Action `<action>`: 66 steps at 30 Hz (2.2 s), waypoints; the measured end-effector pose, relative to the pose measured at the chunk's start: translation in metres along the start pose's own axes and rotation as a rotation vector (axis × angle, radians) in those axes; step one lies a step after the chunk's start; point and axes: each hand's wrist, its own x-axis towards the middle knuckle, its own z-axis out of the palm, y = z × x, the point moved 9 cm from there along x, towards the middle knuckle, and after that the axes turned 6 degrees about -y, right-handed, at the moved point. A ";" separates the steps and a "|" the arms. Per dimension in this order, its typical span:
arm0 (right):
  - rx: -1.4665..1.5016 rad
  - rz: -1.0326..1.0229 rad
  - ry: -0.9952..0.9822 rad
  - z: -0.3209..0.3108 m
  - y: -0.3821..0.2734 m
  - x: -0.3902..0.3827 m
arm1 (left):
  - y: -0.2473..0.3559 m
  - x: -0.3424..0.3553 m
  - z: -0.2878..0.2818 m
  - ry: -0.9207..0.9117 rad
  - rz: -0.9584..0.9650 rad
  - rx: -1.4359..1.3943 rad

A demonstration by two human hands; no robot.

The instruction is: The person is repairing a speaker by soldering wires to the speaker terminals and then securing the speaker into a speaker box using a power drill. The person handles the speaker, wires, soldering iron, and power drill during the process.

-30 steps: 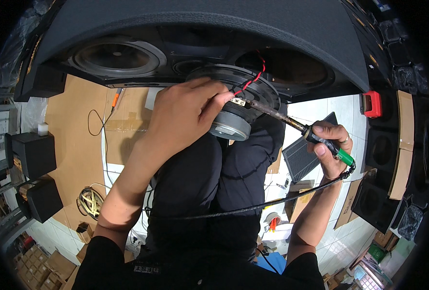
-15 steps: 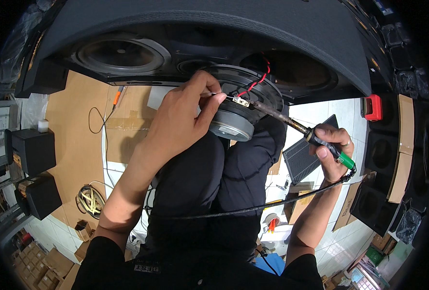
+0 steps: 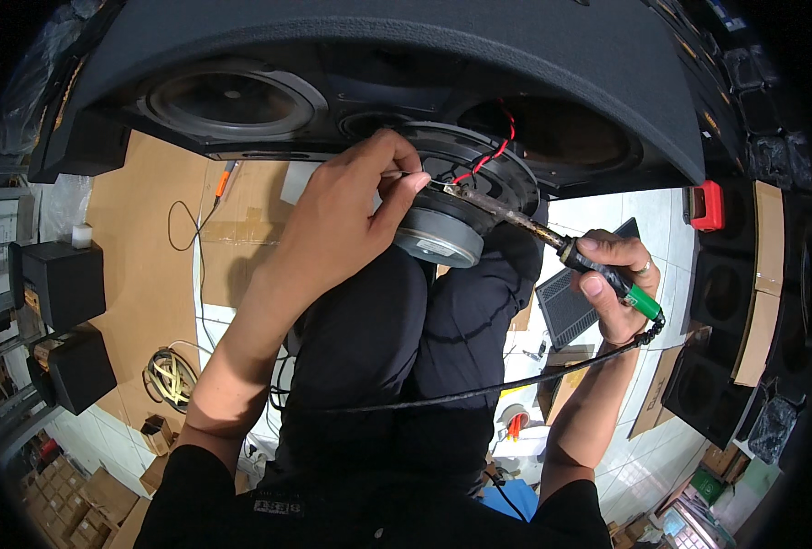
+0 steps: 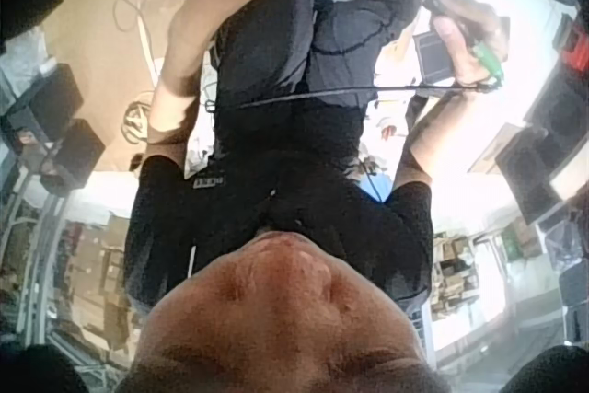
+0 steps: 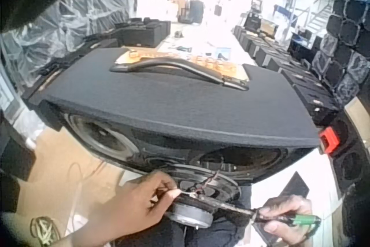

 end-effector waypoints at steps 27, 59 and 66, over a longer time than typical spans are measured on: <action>0.165 -0.003 0.148 0.014 0.005 -0.015 | 0.003 0.006 -0.005 -0.019 0.048 -0.005; -0.024 -0.161 0.120 0.035 -0.020 -0.023 | -0.001 0.003 -0.004 0.003 0.036 -0.030; -0.104 -0.176 0.077 0.040 -0.028 -0.023 | 0.000 0.003 -0.005 0.002 0.033 0.003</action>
